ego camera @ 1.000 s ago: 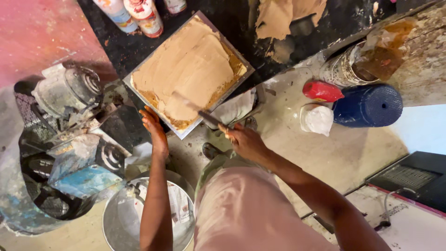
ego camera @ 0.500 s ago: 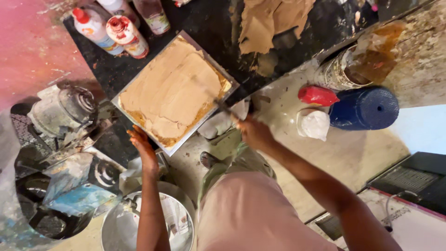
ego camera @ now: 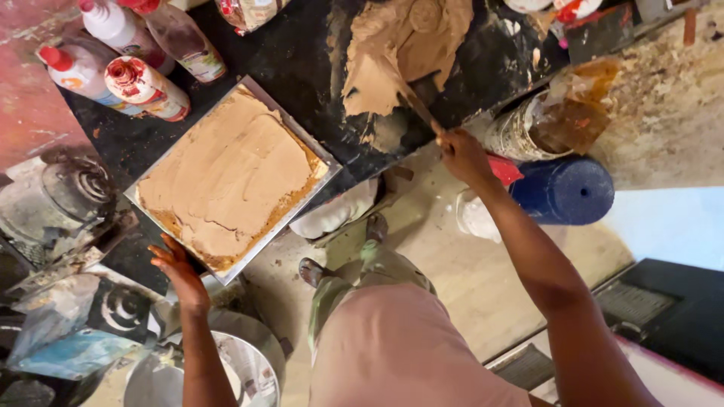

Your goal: The person frosts a square cake by applying brown frosting with a flat spatula and spreading it across the top surface, periodically picking up and rotating the cake tray.

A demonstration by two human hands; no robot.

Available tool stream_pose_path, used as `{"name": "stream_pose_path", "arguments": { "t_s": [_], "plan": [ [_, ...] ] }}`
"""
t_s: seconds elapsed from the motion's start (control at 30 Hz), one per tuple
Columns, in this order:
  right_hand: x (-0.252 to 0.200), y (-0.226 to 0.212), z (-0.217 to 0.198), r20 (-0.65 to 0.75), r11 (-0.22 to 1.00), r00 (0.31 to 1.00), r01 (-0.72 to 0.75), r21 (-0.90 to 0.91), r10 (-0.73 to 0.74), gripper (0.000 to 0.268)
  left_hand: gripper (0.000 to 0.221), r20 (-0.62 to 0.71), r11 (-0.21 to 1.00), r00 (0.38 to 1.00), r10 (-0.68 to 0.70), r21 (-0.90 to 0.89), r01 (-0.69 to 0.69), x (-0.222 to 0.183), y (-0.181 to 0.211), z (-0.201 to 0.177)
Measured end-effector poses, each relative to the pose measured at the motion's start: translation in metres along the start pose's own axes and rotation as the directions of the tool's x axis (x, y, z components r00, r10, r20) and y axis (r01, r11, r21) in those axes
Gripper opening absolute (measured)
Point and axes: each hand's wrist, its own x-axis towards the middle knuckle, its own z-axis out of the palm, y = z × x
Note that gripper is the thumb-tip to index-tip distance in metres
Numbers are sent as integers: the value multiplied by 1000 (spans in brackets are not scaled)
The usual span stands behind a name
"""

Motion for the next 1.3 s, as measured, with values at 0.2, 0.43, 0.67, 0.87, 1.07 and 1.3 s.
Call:
{"name": "stream_pose_path", "arguments": {
  "t_s": [0.2, 0.43, 0.67, 0.87, 1.07, 1.3],
  "plan": [
    [-67, -5, -7, 549, 768, 791, -520, 374, 268, 29, 92, -24, 998, 998, 65, -8, -65, 4, -15, -4],
    [-88, -99, 15, 437, 818, 890, -153, 554, -130, 16, 87, -21, 997, 997, 73, -9, -73, 7, -31, -8],
    [-48, -175, 44, 250, 990, 963, 119, -75, -97, 48, 88, 8, 997, 998, 68, 21, -68, 10, -21, -3],
    [-73, -249, 97, 336, 998, 941, 64, -28, -51, 39, 82, -31, 904, 999, 30, 427, -14, 10, -16, 3],
    [-132, -327, 118, 412, 976, 910, -53, 211, -40, 47, 81, 16, 915, 1000, 27, 403, -31, 6, -9, 7],
    [-101, -287, 90, 330, 985, 933, -169, 41, 146, 28, 82, 28, 898, 1000, 6, 439, -18, 6, 4, 10]
  ]
}}
